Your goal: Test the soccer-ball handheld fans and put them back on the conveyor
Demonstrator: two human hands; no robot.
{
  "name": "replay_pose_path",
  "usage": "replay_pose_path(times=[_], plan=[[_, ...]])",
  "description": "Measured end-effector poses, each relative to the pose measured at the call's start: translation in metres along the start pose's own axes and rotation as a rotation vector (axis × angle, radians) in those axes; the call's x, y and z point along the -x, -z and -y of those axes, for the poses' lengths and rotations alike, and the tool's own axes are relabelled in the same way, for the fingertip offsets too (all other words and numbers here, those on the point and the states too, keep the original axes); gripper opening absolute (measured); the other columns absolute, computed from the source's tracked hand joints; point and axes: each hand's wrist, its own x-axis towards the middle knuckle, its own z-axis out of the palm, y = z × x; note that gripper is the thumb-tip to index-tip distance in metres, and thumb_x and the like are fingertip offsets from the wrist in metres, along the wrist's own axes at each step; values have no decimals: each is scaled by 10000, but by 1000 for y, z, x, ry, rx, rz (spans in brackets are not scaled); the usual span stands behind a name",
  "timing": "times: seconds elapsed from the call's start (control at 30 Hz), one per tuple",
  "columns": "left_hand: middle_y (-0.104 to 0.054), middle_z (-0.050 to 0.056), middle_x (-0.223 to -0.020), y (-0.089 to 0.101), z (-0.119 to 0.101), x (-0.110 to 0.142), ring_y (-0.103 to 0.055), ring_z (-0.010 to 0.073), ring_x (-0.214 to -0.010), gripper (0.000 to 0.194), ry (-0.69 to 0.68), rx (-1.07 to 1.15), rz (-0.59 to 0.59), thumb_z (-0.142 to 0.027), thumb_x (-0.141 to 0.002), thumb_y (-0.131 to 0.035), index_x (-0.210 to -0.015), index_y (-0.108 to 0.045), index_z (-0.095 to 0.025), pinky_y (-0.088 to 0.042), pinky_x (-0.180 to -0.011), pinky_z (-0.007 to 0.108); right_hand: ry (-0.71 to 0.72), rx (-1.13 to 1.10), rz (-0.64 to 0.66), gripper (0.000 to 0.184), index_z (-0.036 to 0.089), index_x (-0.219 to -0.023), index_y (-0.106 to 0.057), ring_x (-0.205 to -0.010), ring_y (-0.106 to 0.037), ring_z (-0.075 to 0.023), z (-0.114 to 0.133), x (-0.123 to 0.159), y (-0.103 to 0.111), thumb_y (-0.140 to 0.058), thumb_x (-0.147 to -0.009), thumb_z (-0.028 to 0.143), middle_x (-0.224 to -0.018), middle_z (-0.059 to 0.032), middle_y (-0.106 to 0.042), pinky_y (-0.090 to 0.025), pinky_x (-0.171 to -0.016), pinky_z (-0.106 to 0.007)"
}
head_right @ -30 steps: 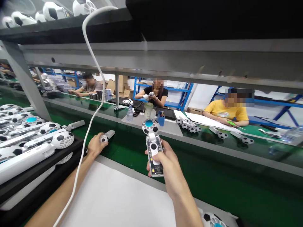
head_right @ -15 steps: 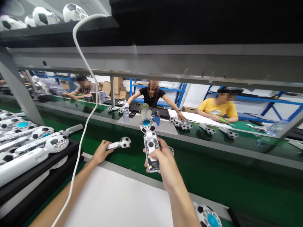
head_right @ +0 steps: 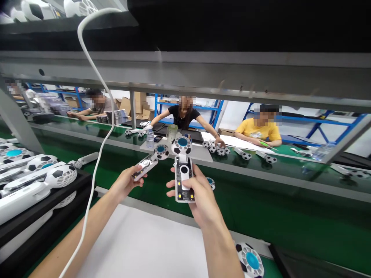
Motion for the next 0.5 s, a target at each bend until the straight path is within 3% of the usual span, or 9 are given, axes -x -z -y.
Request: replay_pose_path(times=[0.13,0.27,0.37,0.5], plan=[[-626,28,-765,-27,-29,32,-557,94,-556,323,106,294,129,-413,-886,-548,-1079,-604,-160,-479,-531,232,-80,-271,-1,415,194,-1045,-665,-783,-720,-217,4,0,1,-653,-629,196,-1104,-60,-726,-608,-582,-302],[-626,27,-723,-46,-46,65,-532,70,-491,281,247,647,337,-361,-917,-536,-950,-644,-104,-454,-475,215,-156,-389,-31,396,193,-996,-695,-743,-709,-183,7,1,4,-627,-605,195,-1071,-28,-737,-590,-547,-267],[-665,50,-743,-56,-52,86,-597,90,-532,286,295,839,434,-338,-911,-574,-943,-664,-68,-503,-515,223,-110,-322,57,392,186,-1039,-682,-683,-711,-194,7,6,4,-636,-652,222,-1001,-50,-749,-572,-552,-275],[-721,75,-900,-63,-57,100,-679,141,-670,255,166,802,387,-332,-897,-616,-1017,-665,-113,-563,-599,256,27,-88,131,447,180,-1158,-593,-604,-698,-225,8,14,-2,-603,-713,228,-840,-75,-741,-539,-559,-308]])
